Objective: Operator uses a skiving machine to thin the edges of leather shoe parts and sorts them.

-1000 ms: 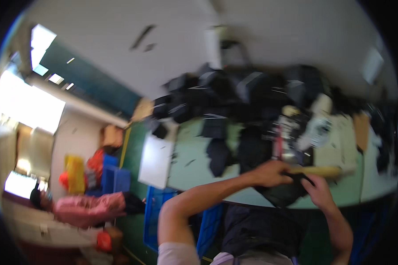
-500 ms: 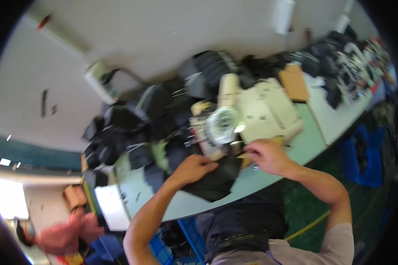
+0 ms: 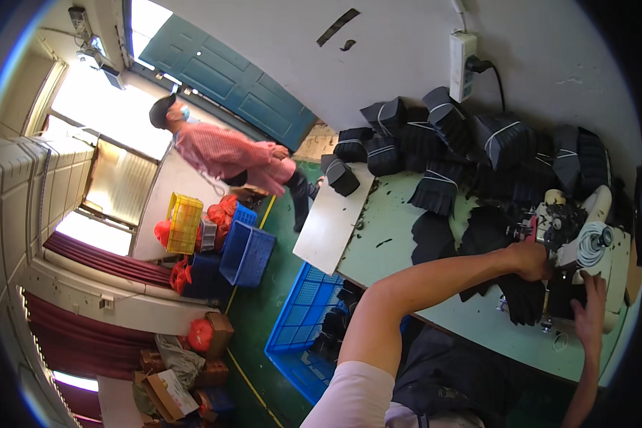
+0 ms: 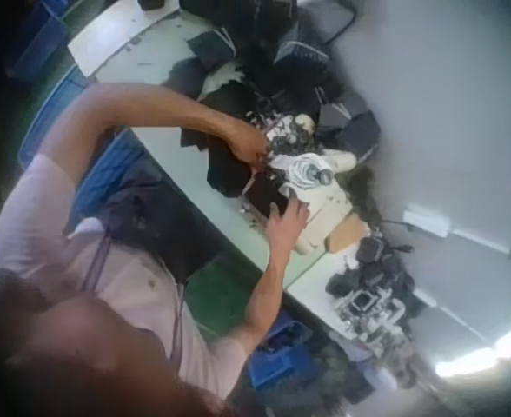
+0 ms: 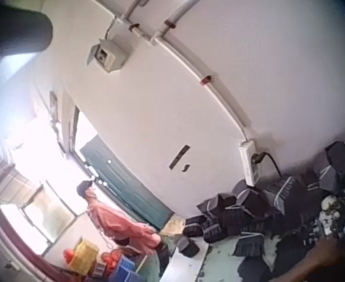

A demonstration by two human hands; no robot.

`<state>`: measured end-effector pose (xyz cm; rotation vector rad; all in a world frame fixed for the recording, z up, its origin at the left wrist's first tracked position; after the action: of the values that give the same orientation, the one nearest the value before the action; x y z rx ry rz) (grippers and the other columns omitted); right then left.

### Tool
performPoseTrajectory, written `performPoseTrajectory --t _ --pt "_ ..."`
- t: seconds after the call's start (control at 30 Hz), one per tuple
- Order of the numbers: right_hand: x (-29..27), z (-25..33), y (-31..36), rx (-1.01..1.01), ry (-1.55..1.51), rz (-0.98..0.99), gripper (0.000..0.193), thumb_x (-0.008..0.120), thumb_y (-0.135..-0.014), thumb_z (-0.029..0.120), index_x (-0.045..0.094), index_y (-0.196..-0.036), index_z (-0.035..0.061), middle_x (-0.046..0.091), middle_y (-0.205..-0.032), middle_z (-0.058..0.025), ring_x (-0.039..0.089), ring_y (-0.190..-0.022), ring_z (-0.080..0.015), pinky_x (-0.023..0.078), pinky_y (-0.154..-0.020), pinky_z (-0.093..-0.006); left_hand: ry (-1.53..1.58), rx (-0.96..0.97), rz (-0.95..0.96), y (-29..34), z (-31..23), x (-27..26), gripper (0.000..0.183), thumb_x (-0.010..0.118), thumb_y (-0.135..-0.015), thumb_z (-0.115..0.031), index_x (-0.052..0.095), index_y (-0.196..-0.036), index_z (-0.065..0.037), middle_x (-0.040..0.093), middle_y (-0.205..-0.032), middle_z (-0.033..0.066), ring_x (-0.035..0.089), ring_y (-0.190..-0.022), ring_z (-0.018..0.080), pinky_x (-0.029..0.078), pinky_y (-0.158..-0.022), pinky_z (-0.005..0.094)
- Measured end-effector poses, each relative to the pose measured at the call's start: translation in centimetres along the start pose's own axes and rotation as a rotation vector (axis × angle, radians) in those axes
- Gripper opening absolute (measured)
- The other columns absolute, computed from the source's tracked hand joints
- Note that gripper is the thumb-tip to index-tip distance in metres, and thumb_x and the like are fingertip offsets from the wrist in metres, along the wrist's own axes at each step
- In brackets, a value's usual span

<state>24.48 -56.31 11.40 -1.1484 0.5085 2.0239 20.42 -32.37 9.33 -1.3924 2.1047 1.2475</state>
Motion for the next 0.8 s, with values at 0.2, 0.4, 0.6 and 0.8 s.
performPoseTrajectory --t 0.2,0.4,0.6,0.8 --pt "0.0 -4.0 0.9 0.065 -0.124 0.011 0.04 0.062 -0.069 -0.012 0.049 -0.105 -0.0002 0.046 -0.103 -0.0153 0.048 -0.1 -0.0342 0.037 -0.094 -0.032 0.207 0.131 0.154 3.8 0.7 0.0 0.047 0.062 -0.087 -0.041 0.07 -0.109 0.0 0.068 -0.11 0.0213 0.065 -0.105 0.0342 0.049 -0.09 0.0421" --pt "0.9 -7.5 1.2 0.034 -0.18 -0.072 0.038 0.06 -0.07 -0.01 0.049 -0.104 0.0009 0.044 -0.097 -0.0104 0.047 -0.095 -0.0257 0.036 -0.092 -0.03 0.299 0.21 0.178 7.3 1.8 1.0 0.049 0.063 -0.086 -0.036 0.064 -0.12 -0.002 0.066 -0.117 0.0176 0.061 -0.111 0.0315 0.047 -0.093 0.0405" --pt "1.6 -10.5 0.7 0.04 -0.236 -0.003 0.039 0.059 -0.075 -0.005 0.049 -0.112 0.0009 0.046 -0.106 -0.0097 0.047 -0.105 -0.0238 0.032 -0.099 -0.0289 0.403 0.181 0.05 13.1 4.4 2.7 0.046 0.064 -0.086 -0.034 0.064 -0.119 -0.001 0.067 -0.113 0.0173 0.063 -0.106 0.0305 0.048 -0.089 0.0392" --pt "1.5 -14.9 0.1 0.071 -0.264 0.03 0.042 0.059 -0.081 -0.002 0.05 -0.122 -0.0016 0.05 -0.118 -0.0103 0.048 -0.113 -0.0229 0.032 -0.104 -0.0311 0.682 0.211 -0.001 20.1 6.2 7.5 0.043 0.063 -0.089 -0.029 0.062 -0.121 0.0 0.068 -0.108 0.0164 0.064 -0.1 0.026 0.049 -0.086 0.0373"
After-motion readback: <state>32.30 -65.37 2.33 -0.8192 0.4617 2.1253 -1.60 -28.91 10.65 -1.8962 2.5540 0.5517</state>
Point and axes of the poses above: each hand's wrist, its own y-axis away from the middle knuckle, its own x-axis out of the palm, z = x × y, the point moved 4 cm from there along -y, towards the middle knuckle
